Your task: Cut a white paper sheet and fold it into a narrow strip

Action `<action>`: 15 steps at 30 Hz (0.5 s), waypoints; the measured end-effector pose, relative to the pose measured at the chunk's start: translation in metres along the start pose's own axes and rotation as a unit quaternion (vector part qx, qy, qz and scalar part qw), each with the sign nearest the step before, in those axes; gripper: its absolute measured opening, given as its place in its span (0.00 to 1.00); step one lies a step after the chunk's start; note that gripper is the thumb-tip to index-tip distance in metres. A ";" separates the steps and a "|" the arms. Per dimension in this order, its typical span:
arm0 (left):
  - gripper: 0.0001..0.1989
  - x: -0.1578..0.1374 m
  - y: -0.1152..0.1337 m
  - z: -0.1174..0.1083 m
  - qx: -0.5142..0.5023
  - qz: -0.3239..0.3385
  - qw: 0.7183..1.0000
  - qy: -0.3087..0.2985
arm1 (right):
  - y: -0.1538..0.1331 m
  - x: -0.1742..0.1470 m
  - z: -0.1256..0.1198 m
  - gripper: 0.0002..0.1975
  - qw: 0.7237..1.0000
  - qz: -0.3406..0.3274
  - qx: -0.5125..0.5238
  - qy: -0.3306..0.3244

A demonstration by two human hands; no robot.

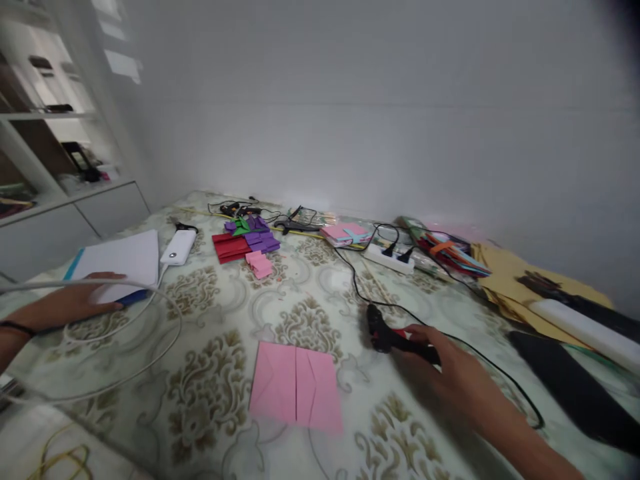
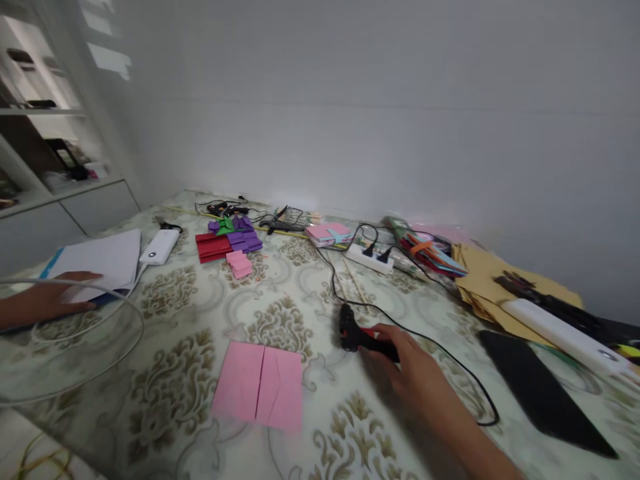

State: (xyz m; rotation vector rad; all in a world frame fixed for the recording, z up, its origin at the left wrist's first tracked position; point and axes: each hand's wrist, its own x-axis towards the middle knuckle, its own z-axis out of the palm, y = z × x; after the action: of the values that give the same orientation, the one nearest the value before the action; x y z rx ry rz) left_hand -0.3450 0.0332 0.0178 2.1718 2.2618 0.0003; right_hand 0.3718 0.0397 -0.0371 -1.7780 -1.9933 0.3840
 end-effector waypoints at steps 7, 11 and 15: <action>0.48 -0.004 0.003 -0.010 -0.042 -0.014 0.996 -0.074 | 0.013 0.025 0.001 0.18 1.000 -0.008 -0.015 0.011; 0.49 0.000 0.008 -0.008 -0.034 -0.011 0.997 -0.068 | 0.017 0.035 0.006 0.17 0.999 -0.013 -0.031 0.014; 0.48 0.004 0.014 -0.002 -0.019 0.002 0.998 -0.063 | 0.022 0.037 0.011 0.18 0.999 -0.020 -0.036 0.011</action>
State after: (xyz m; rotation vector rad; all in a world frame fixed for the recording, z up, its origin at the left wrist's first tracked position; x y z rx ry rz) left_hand -0.3310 0.0375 0.0197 2.0940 2.1717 -0.0915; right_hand 0.3826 0.0803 -0.0517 -1.7738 -2.0487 0.2824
